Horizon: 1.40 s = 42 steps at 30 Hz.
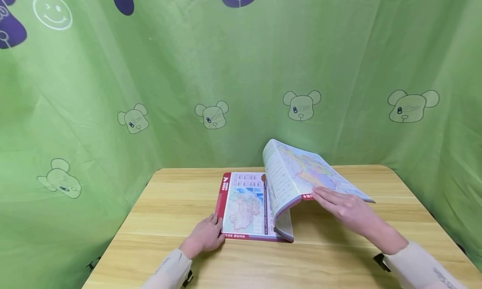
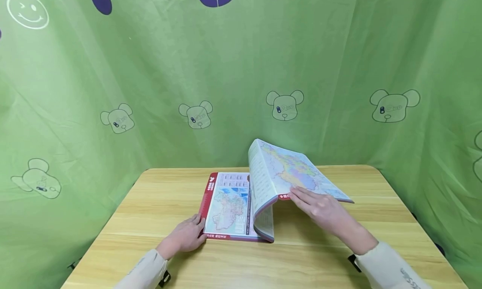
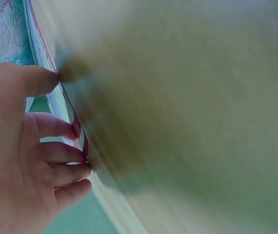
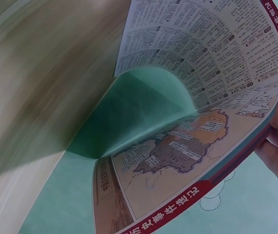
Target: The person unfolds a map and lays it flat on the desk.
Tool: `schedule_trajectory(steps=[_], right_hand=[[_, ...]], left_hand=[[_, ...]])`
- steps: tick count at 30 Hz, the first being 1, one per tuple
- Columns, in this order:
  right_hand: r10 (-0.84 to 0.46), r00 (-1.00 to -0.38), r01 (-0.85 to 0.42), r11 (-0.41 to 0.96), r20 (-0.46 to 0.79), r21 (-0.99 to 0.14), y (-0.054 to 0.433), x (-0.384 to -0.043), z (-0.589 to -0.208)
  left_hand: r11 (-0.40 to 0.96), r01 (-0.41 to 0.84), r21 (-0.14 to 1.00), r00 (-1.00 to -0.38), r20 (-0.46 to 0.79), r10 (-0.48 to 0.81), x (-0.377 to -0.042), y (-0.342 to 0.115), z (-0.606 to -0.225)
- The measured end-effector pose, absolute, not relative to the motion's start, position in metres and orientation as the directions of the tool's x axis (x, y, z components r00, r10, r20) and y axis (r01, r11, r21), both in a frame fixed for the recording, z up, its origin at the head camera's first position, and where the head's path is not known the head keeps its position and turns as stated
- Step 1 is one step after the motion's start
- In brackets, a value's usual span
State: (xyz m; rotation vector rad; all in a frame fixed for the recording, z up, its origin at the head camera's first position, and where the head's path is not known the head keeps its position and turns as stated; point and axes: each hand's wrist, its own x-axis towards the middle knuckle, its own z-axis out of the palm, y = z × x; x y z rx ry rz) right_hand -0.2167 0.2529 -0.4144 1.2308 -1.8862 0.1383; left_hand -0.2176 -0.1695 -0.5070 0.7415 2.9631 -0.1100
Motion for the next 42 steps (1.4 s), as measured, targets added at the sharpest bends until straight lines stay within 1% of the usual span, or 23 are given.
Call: schedule_trajectory(steps=[3,10,14,18,21,27,29,34,38,42], right_hand=[[-0.700,-0.174,-0.781,0.526,0.693,0.335,0.257,-0.214,-0.416],[-0.712,-0.267,-0.752,0.576,0.650,0.321,0.268,-0.206,-0.415],[-0.706,-0.297,-0.736,0.598,0.643,0.316,0.274,-0.205,-0.415],[-0.704,-0.306,-0.731,0.606,0.641,0.316,0.281,-0.204,-0.417],[-0.701,-0.300,-0.728,0.606,0.647,0.319,0.285,-0.204,-0.418],[-0.687,-0.241,-0.733,0.592,0.686,0.335,0.292,-0.202,-0.420],[-0.686,-0.246,-0.731,0.595,0.685,0.334,0.295,-0.201,-0.421],[-0.687,-0.293,-0.719,0.617,0.665,0.320,0.303,-0.197,-0.425],[-0.678,-0.285,-0.722,0.617,0.678,0.313,0.307,-0.198,-0.431],[-0.675,-0.298,-0.720,0.623,0.675,0.306,0.312,-0.198,-0.436]], left_hand=[[0.883,0.467,-0.049,-0.882,-0.102,0.460,-0.217,-0.172,-0.507],[0.894,0.447,-0.018,-0.891,-0.101,0.443,-0.216,-0.178,-0.504],[0.906,0.424,-0.009,-0.900,-0.112,0.421,-0.217,-0.184,-0.505],[0.912,0.410,0.000,-0.905,-0.125,0.407,-0.218,-0.192,-0.504],[0.913,0.407,0.025,-0.905,-0.127,0.407,-0.218,-0.197,-0.505],[0.912,0.403,0.073,-0.905,-0.117,0.409,-0.220,-0.207,-0.506],[0.911,0.405,0.075,-0.904,-0.115,0.411,-0.221,-0.211,-0.506],[0.911,0.403,0.087,-0.906,-0.103,0.411,-0.225,-0.218,-0.507],[0.922,0.366,0.124,-0.918,-0.118,0.380,-0.226,-0.223,-0.507],[0.932,0.329,0.154,-0.927,-0.136,0.350,-0.227,-0.228,-0.507]])
